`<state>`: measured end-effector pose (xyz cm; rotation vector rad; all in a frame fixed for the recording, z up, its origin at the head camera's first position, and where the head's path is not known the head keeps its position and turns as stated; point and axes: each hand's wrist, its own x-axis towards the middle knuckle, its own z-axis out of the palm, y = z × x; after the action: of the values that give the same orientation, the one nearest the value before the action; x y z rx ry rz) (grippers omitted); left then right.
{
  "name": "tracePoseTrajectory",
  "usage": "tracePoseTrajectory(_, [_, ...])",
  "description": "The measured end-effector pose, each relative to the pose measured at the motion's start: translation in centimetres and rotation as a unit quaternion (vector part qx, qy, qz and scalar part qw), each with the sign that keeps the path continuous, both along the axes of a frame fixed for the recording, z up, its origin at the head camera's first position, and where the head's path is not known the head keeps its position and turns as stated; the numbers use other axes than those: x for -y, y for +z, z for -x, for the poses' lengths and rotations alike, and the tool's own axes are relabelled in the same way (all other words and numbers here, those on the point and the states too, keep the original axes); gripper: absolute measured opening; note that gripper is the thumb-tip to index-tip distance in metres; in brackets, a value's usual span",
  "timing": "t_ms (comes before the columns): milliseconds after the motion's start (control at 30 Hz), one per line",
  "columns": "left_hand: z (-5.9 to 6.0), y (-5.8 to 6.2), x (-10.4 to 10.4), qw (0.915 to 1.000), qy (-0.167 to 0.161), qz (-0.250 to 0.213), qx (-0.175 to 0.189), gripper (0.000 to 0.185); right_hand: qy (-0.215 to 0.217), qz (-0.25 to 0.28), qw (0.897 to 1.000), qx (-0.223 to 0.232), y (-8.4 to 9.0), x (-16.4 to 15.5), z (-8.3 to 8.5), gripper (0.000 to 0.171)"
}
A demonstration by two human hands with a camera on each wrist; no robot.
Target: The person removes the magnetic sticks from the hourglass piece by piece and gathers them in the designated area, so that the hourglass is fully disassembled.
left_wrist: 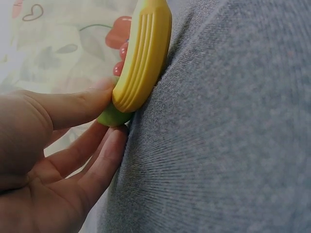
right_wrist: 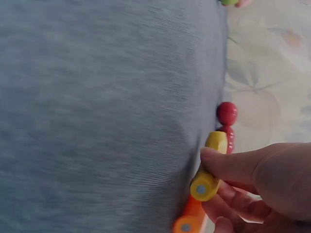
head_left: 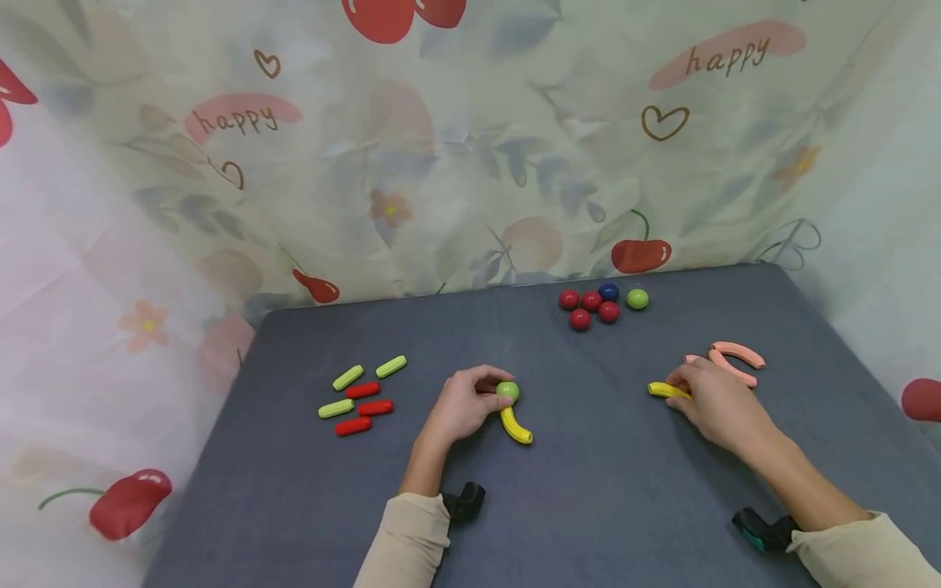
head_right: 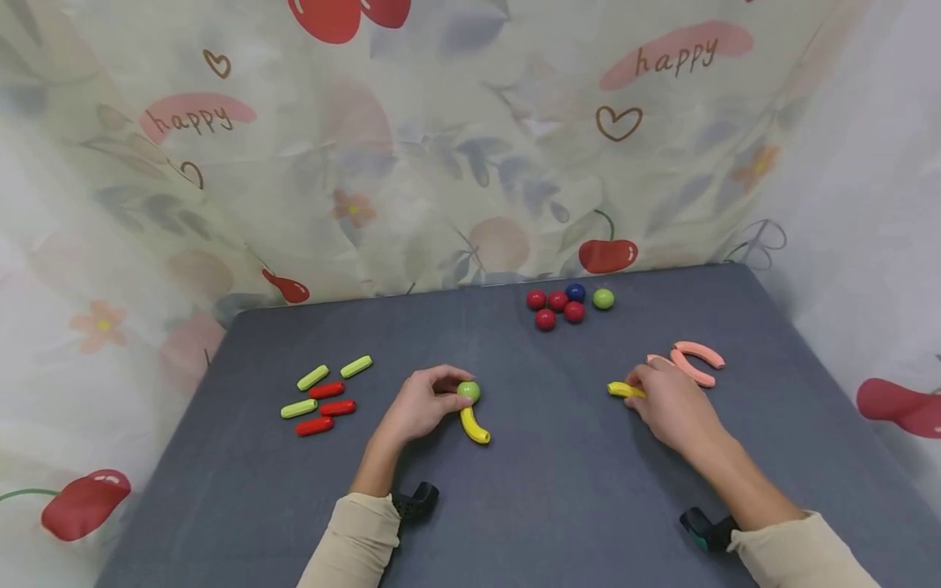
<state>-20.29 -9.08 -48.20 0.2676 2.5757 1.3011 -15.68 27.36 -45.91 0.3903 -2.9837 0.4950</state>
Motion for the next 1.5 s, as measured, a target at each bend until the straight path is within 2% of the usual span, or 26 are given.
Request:
tracePoseTrajectory(133, [0.0,0.0,0.0,1.0000,0.005,-0.002,0.005,0.025,0.007,-0.004,1.000,-0.026,-0.1,0.3,-0.4,0.020])
tracePoseTrajectory(233, [-0.1,0.1,0.1,0.9999,0.008,-0.007,0.009,0.025,0.021,0.010,0.999,-0.038,0.4,1.6,-0.6,0.019])
tracePoseTrajectory(300, [-0.1,0.1,0.1,0.9999,0.007,-0.011,0.009,0.026,0.036,0.026,0.999,-0.022,0.8,3.0,-0.6,0.018])
tracePoseTrajectory(367, [-0.1,0.0,0.0,0.9999,0.006,-0.014,0.008,0.026,0.058,0.047,0.997,0.018,1.2,4.8,-0.6,0.020])
tracePoseTrajectory(467, [0.0,0.0,-0.1,0.9998,0.004,-0.017,0.005,0.027,0.090,0.090,0.988,0.089,1.2,7.8,-0.5,0.024])
tracePoseTrajectory(533, [0.0,-0.1,-0.1,0.9998,0.005,-0.020,0.002,0.026,0.114,0.117,0.979,0.119,0.8,9.6,-0.3,0.028])
tracePoseTrajectory(633, [0.0,-0.2,-0.3,0.9997,0.006,-0.025,-0.001,0.026,0.138,0.143,0.972,0.129,-0.1,12.0,0.0,0.029])
tracePoseTrajectory(833, [-0.1,-0.3,-0.5,0.9997,0.001,-0.024,-0.011,0.025,0.158,0.144,0.971,0.110,-1.2,14.3,0.5,0.019])
tracePoseTrajectory(933, [-0.2,-0.3,-0.4,0.9995,-0.004,-0.012,-0.028,0.024,0.193,0.140,0.962,0.130,-1.0,14.0,0.6,0.013])
tracePoseTrajectory(1000, [-0.2,0.0,-0.3,0.9991,0.004,-0.001,-0.042,0.024,0.212,0.141,0.956,0.149,-0.6,13.3,0.4,0.012])
tracePoseTrajectory(1067, [-0.4,0.3,-0.2,0.9984,0.017,0.014,-0.051,0.024,0.215,0.140,0.954,0.152,-0.1,12.2,0.2,0.011])
tracePoseTrajectory(1100, [-0.4,0.6,-0.1,0.9981,0.025,0.019,-0.053,0.024,0.210,0.140,0.957,0.146,0.1,11.5,0.0,0.011])
tracePoseTrajectory(1167, [-0.5,1.0,-0.1,0.9981,0.030,0.022,-0.049,0.025,0.182,0.129,0.968,0.118,0.5,9.8,-0.4,0.011])
tracePoseTrajectory(1300, [0.3,1.7,-0.9,0.9987,0.011,0.015,-0.047,0.029,0.126,0.088,0.987,0.051,1.2,5.8,-1.5,0.011])
tracePoseTrajectory(1433, [2.7,2.6,-2.5,0.9983,0.002,0.010,-0.056,0.036,0.080,0.061,0.995,0.009,1.2,2.5,-2.8,0.012])
tracePoseTrajectory(1500, [4.2,3.1,-3.5,0.9978,0.015,0.016,-0.062,0.037,0.061,0.055,0.997,0.003,1.0,1.4,-3.3,0.013])
